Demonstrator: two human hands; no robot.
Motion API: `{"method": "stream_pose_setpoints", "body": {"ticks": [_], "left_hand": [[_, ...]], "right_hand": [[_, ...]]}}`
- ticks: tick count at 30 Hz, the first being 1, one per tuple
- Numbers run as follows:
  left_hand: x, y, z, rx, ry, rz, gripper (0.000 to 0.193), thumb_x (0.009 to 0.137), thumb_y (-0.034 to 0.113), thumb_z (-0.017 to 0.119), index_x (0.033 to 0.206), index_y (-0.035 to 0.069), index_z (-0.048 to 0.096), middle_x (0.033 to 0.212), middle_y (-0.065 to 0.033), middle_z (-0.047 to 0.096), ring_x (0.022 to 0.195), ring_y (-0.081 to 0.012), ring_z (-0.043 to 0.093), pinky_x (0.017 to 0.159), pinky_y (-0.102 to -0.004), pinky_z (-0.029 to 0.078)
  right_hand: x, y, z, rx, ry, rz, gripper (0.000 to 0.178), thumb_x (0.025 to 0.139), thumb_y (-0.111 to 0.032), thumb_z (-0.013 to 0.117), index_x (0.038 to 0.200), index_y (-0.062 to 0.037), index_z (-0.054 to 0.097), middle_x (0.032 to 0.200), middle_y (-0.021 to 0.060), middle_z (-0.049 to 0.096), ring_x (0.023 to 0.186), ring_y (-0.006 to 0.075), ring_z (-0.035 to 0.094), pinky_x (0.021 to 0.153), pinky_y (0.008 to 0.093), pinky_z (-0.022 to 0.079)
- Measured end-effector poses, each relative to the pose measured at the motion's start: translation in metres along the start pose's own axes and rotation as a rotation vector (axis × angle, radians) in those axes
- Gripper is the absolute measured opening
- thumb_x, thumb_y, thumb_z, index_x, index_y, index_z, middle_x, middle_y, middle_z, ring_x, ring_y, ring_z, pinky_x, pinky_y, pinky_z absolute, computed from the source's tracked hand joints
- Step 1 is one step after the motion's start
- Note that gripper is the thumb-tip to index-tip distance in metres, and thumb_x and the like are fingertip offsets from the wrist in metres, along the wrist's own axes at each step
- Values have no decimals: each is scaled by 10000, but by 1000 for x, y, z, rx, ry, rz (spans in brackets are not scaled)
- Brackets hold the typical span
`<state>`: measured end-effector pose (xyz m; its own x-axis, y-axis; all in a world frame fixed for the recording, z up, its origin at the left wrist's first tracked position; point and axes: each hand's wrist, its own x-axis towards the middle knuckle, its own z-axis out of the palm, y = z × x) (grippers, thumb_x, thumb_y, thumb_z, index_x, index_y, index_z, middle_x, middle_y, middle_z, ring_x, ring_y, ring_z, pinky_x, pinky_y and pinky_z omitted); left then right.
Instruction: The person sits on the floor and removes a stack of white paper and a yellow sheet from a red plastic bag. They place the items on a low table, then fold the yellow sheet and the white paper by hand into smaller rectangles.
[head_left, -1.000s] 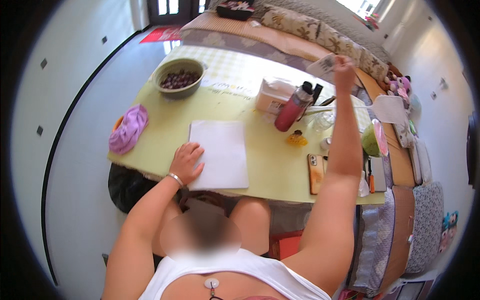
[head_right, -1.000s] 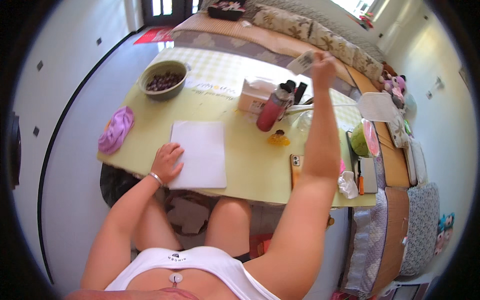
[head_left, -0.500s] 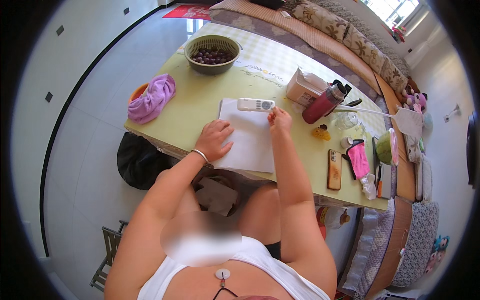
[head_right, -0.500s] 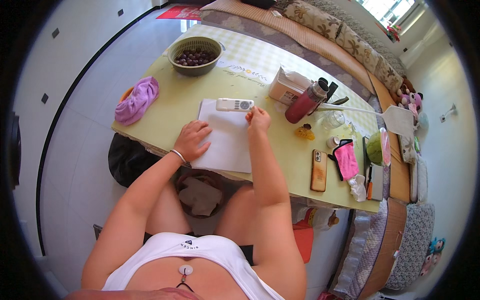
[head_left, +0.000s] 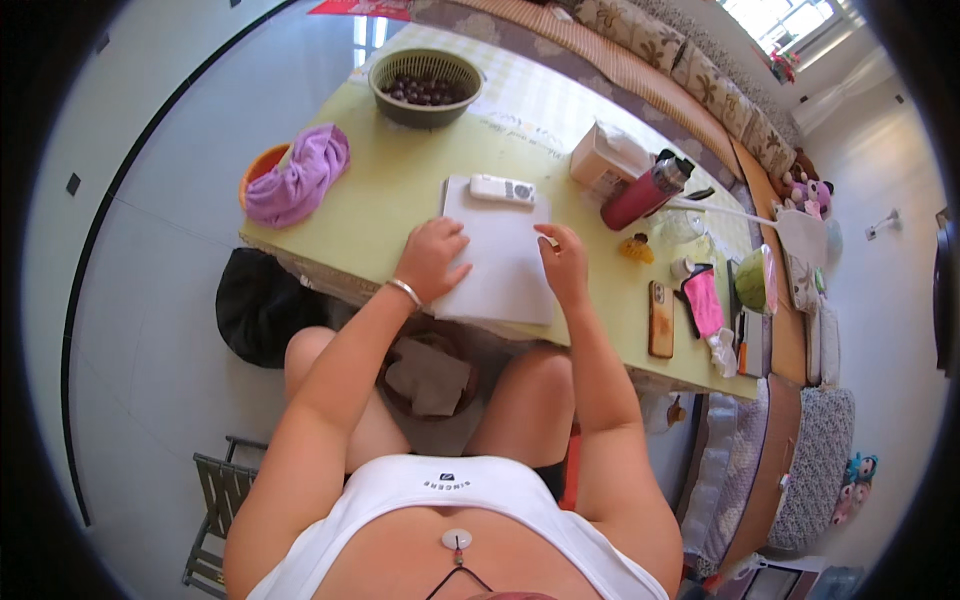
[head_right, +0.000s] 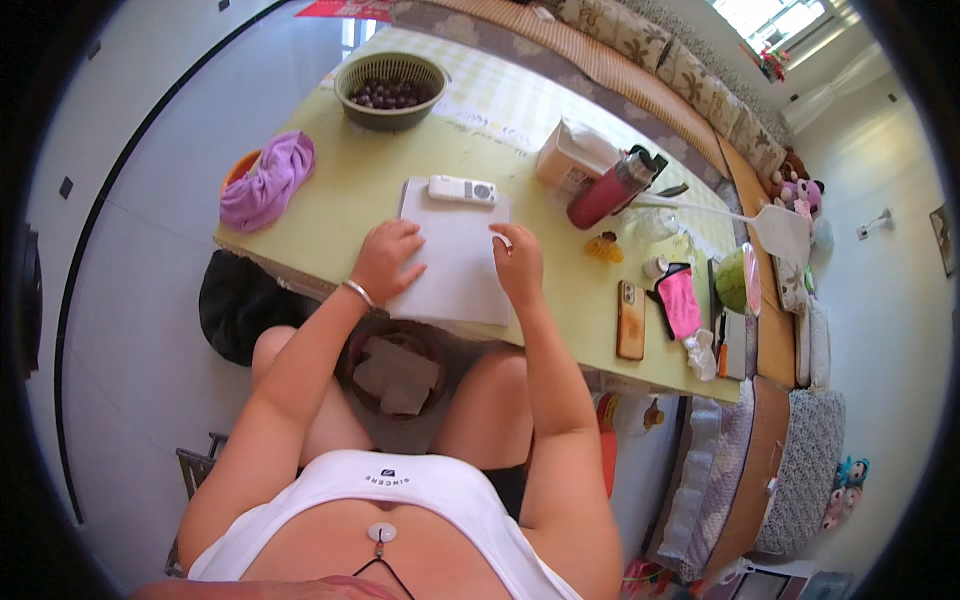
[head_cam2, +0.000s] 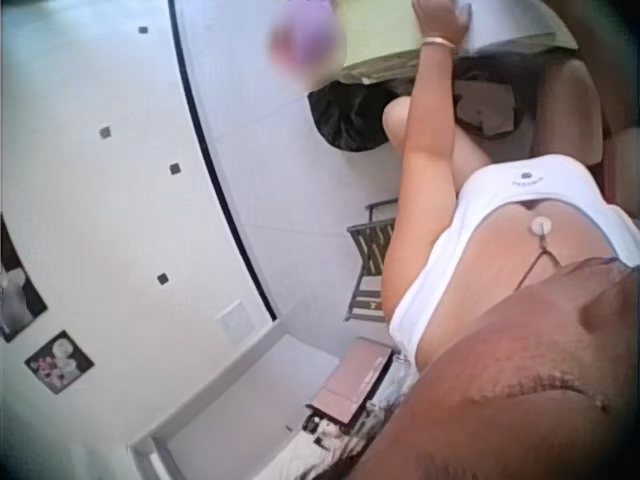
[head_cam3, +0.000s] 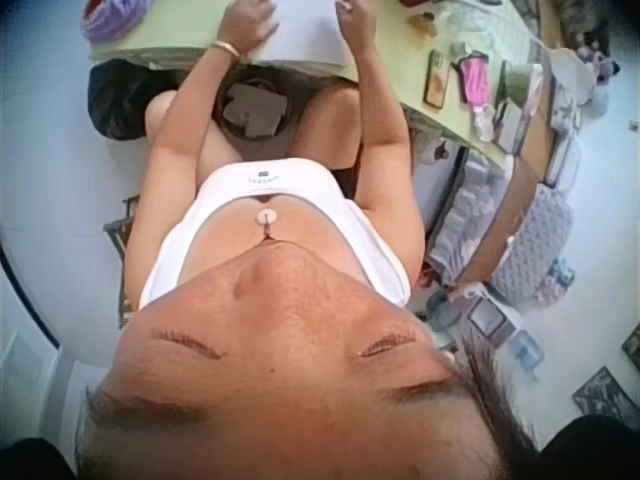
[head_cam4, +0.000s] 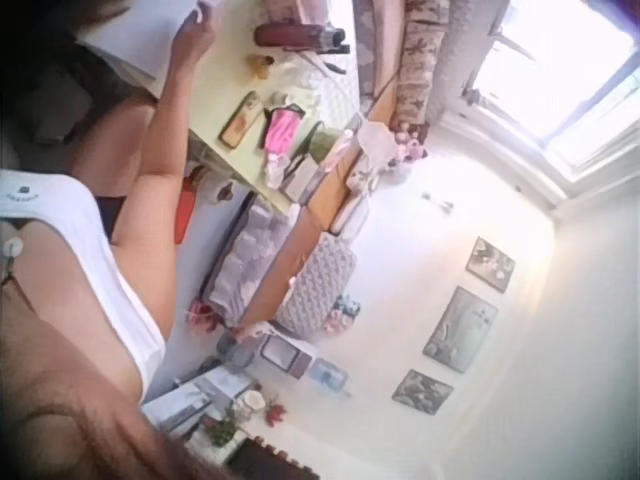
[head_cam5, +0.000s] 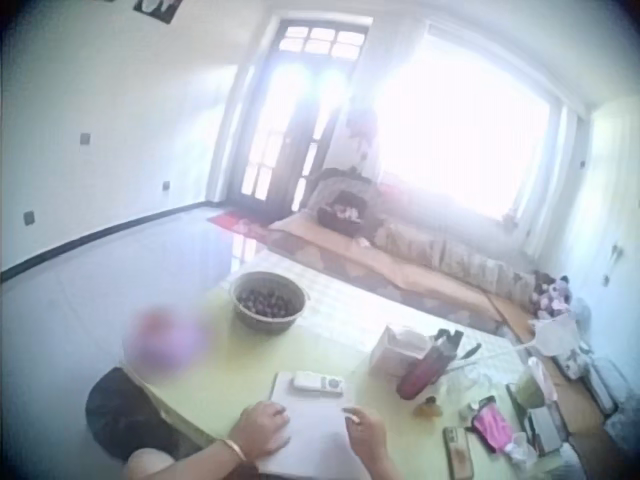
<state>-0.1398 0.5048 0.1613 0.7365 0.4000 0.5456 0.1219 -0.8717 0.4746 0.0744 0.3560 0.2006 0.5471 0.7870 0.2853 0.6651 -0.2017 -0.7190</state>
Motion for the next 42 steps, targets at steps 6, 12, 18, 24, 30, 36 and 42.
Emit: {"method": "stream_pose_setpoints", "body": {"ticks": [6, 12, 18, 24, 30, 36, 42], "left_hand": [[2, 7, -24, -180, -28, 107, 193, 701, 160, 753, 847, 57, 681, 998, -107, 681, 1082, -311, 596, 935, -405, 470], [-5, 11, -44, -377, -359, -67, 149, 761, 56, 693, 904, 19, 676, 1017, -148, 682, 993, -322, 637, 880, -379, 504], [-4, 8, -45, -393, -433, -137, 202, 750, 26, 668, 952, 13, 675, 1026, -153, 682, 991, -313, 642, 893, -377, 501], [-4, 3, -42, -361, -306, 146, 253, 698, 70, 630, 943, 26, 672, 908, -154, 652, 896, -334, 607, 800, -398, 493], [4, 0, -54, -476, -410, 158, 293, 659, 29, 604, 945, 19, 669, 950, -161, 654, 934, -338, 604, 839, -395, 485], [-1, -15, -31, -558, -290, -97, 120, 698, 12, 643, 811, -21, 665, 817, -166, 673, 792, -294, 638, 742, -340, 506], [4, -13, -30, -678, -355, -479, 65, 785, 21, 707, 780, -37, 677, 789, -29, 692, 768, -77, 602, 683, -243, 486]], "right_hand": [[-68, -27, -26, -297, -325, -323, 498, 745, -123, 745, 1219, -57, 604, 1344, 126, 552, 1286, 315, 468, 1048, 391, 408], [-89, -7, -25, -191, -345, -224, 659, 692, -112, 789, 1300, -47, 541, 1406, 142, 494, 1363, 319, 390, 1100, 396, 361], [-90, -16, -27, -117, -327, -224, 513, 737, -34, 731, 1228, -37, 580, 1382, 143, 520, 1358, 311, 404, 1096, 390, 368], [-87, 4, -37, 84, -328, -174, 281, 813, 53, 633, 1086, -14, 643, 1282, 127, 606, 1312, 276, 475, 1070, 359, 395], [-81, 11, -38, 256, -291, 23, 193, 875, 61, 580, 1039, -2, 658, 1201, 106, 657, 1246, 241, 538, 1042, 338, 418], [-75, 24, -34, 396, -243, 111, 151, 900, -2, 596, 1037, 12, 660, 1168, 114, 665, 1143, 199, 596, 993, 315, 450], [-80, 35, -29, 716, -94, 184, 181, 924, -140, 641, 1041, -3, 664, 1082, 61, 661, 985, 138, 607, 861, 261, 474]]}}
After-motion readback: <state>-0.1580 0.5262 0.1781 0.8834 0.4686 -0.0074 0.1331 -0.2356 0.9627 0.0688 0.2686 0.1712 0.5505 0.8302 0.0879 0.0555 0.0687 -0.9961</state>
